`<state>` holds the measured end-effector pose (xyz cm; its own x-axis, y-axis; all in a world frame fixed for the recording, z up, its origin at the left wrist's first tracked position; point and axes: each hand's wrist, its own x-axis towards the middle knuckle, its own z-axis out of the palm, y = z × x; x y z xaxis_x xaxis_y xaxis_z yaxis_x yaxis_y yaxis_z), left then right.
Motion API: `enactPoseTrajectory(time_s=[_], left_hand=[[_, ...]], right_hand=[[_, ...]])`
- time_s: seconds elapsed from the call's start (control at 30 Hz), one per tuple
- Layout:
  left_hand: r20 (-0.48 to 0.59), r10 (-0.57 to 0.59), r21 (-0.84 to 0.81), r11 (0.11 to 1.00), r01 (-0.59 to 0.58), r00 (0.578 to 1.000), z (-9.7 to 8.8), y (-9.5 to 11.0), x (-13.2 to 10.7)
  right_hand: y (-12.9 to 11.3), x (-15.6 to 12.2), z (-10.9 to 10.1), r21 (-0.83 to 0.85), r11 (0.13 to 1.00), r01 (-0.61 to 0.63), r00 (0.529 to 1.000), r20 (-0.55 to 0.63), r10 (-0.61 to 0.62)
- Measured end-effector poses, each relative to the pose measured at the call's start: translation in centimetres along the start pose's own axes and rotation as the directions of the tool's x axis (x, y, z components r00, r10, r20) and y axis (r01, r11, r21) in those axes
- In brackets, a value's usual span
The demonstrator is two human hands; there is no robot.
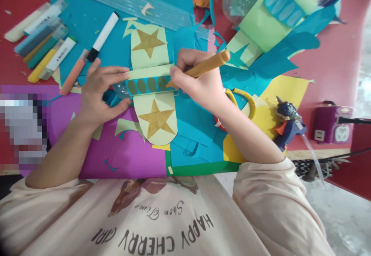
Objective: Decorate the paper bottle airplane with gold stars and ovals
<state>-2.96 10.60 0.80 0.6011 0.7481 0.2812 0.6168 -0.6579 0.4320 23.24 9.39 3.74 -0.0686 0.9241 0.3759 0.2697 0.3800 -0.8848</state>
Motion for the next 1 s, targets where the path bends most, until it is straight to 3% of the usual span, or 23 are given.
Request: enactPoseTrajectory(time_s=[0.2, 0.47, 0.6, 0.83, 1.0], left_hand=[[-0.038, 0.013, 0.016, 1.0, -0.013, 0.999, 0.0, 0.1, 0.0], [-0.004, 0.111, 0.029, 0.993, -0.111, 0.994, -1.5, -1.4, 0.4], [0.033, 0.119, -0.034, 0.992, -0.118, 0.992, -1.9, -1.4, 0.5], [0.078, 0.061, -0.101, 0.994, -0.052, 0.995, -1.4, -1.7, 0.6], [0.095, 0.04, -0.122, 0.992, -0.028, 0.995, -1.6, -1.6, 0.6]], right_hand=[[-0.4, 0.4, -0.1, 0.222, 0.968, -0.119, 0.991, -0.03, 0.129], [-0.9, 0.9, -0.5, 0.243, 0.96, -0.139, 0.99, 0.016, 0.14], [-0.8, 0.5, -0.2, 0.195, 0.973, -0.12, 0.992, 0.047, 0.113], [0.1, -0.1, 0.4, 0.031, 0.998, -0.061, 0.997, -0.051, 0.062], [0.9, 0.1, 0.0, -0.122, 0.988, -0.095, 0.995, 0.008, 0.096]])
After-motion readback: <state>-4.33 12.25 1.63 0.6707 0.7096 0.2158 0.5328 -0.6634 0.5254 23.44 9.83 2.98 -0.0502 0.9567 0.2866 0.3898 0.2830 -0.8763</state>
